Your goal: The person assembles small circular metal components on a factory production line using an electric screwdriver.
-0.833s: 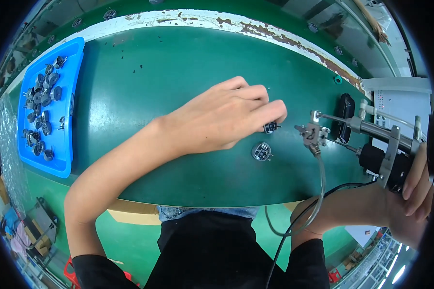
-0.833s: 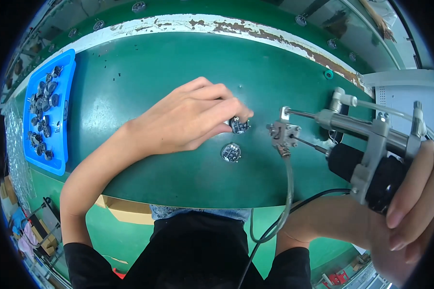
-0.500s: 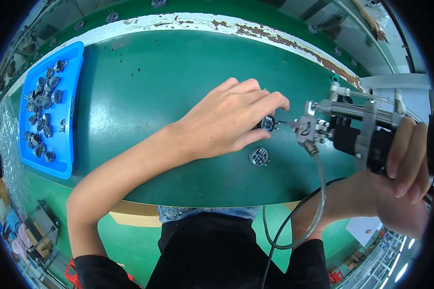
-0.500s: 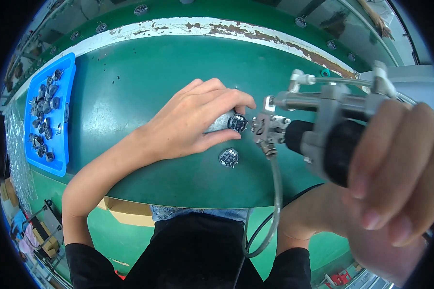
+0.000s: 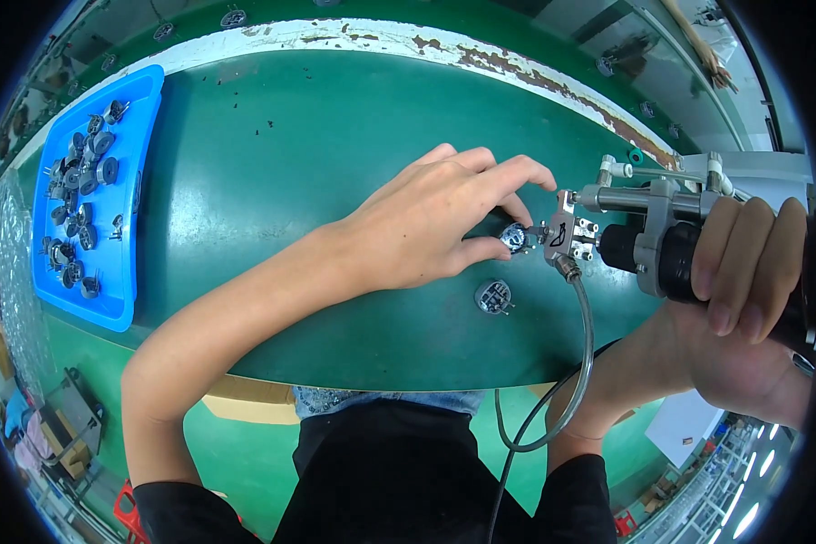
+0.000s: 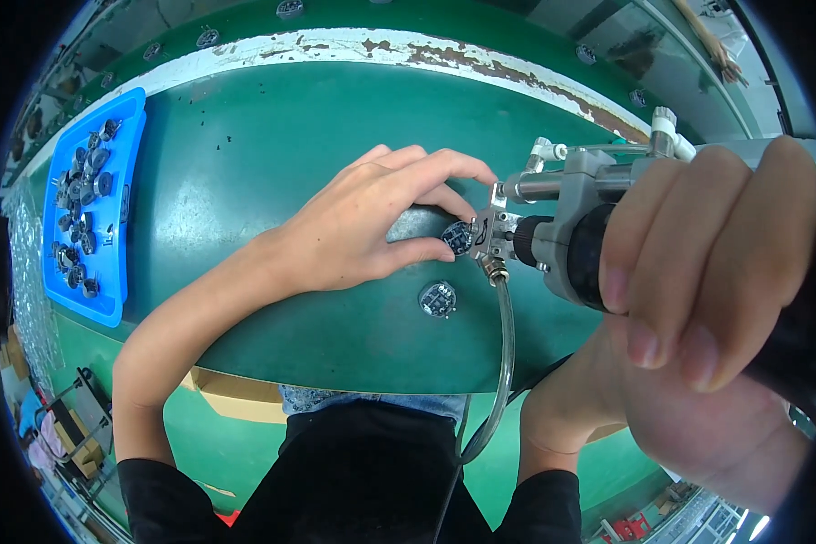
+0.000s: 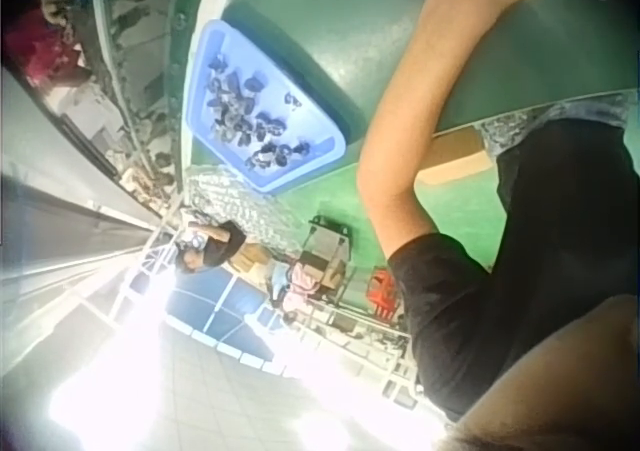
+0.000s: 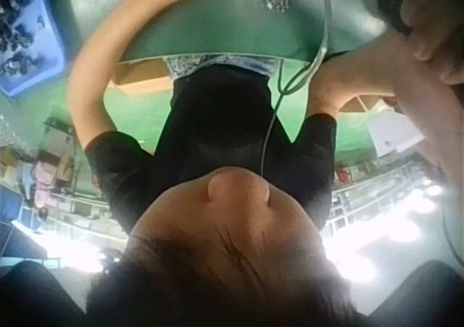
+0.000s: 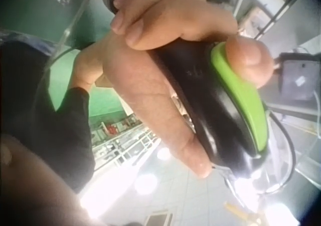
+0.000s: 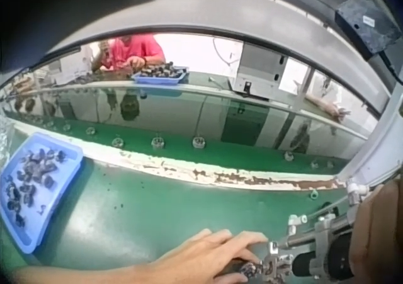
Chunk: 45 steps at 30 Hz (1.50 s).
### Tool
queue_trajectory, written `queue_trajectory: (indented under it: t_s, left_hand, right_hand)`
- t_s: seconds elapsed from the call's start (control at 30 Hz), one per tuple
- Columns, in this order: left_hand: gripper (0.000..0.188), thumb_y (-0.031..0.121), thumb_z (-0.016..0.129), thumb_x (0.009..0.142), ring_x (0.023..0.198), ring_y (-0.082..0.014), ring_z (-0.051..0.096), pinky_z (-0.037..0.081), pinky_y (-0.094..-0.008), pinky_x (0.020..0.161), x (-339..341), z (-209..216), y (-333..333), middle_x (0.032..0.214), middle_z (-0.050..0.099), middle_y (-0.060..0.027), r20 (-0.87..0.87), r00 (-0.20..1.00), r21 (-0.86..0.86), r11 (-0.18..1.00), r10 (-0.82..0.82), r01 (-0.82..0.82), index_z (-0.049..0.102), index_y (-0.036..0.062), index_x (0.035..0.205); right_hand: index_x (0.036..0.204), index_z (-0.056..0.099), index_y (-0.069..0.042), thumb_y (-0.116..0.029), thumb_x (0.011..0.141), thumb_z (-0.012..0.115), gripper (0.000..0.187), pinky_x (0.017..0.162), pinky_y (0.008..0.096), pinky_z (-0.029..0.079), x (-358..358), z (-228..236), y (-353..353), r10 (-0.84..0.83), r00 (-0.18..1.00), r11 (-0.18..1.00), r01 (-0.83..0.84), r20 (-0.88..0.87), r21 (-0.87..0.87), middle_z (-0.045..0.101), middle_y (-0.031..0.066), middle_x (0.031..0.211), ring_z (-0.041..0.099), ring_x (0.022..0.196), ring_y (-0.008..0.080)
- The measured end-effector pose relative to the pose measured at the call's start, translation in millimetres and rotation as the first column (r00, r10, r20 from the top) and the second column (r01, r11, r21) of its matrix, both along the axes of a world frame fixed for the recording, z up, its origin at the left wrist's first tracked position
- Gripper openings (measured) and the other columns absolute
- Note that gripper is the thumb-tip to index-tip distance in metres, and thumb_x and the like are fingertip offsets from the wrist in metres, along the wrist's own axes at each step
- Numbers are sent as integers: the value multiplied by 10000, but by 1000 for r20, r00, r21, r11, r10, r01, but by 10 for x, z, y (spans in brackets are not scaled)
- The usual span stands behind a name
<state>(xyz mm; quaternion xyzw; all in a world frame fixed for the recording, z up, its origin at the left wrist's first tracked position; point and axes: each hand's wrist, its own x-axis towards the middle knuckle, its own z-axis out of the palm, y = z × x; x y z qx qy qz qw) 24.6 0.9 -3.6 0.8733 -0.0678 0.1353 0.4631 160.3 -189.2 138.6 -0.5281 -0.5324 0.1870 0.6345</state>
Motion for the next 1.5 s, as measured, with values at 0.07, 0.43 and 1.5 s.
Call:
queue_trajectory:
  t_s: [0.07, 0.43, 1.5]
  left_hand:
    - [684, 126, 840, 840, 1177, -235, 615, 416, -421, 1044, -1, -4, 1, 1152, 768, 40, 1, 1000, 6, 1000, 0, 0, 523, 169, 1444]
    - [661, 142, 831, 854, 1169, -251, 615, 419, -429, 1047, 3, -2, 10, 1134, 770, 16, 24, 1000, 6, 1000, 0, 0, 524, 162, 1439]
    - [569, 361, 720, 930, 1068, -264, 597, 442, -394, 954, -112, 135, -111, 1160, 703, -79, 119, 993, 183, 983, 2, -24, 582, 121, 1427]
  right_hand:
    - [731, 516, -186, -290, 995, 704, 341, 617, 218, 390, -3, 2, 29, 6, 1000, 1000, -6, 5, -7, 503, -35, 677, 483, 616, 58]
    - [743, 508, -180, -317, 1026, 673, 355, 625, 234, 398, 46, 19, 122, 49, 998, 998, -48, 26, -45, 487, -41, 679, 492, 607, 60]
    - [714, 609, -196, -362, 899, 815, 323, 649, 190, 410, 793, 209, -920, 138, 989, 946, -150, 59, 288, 632, -16, 684, 536, 653, 86]
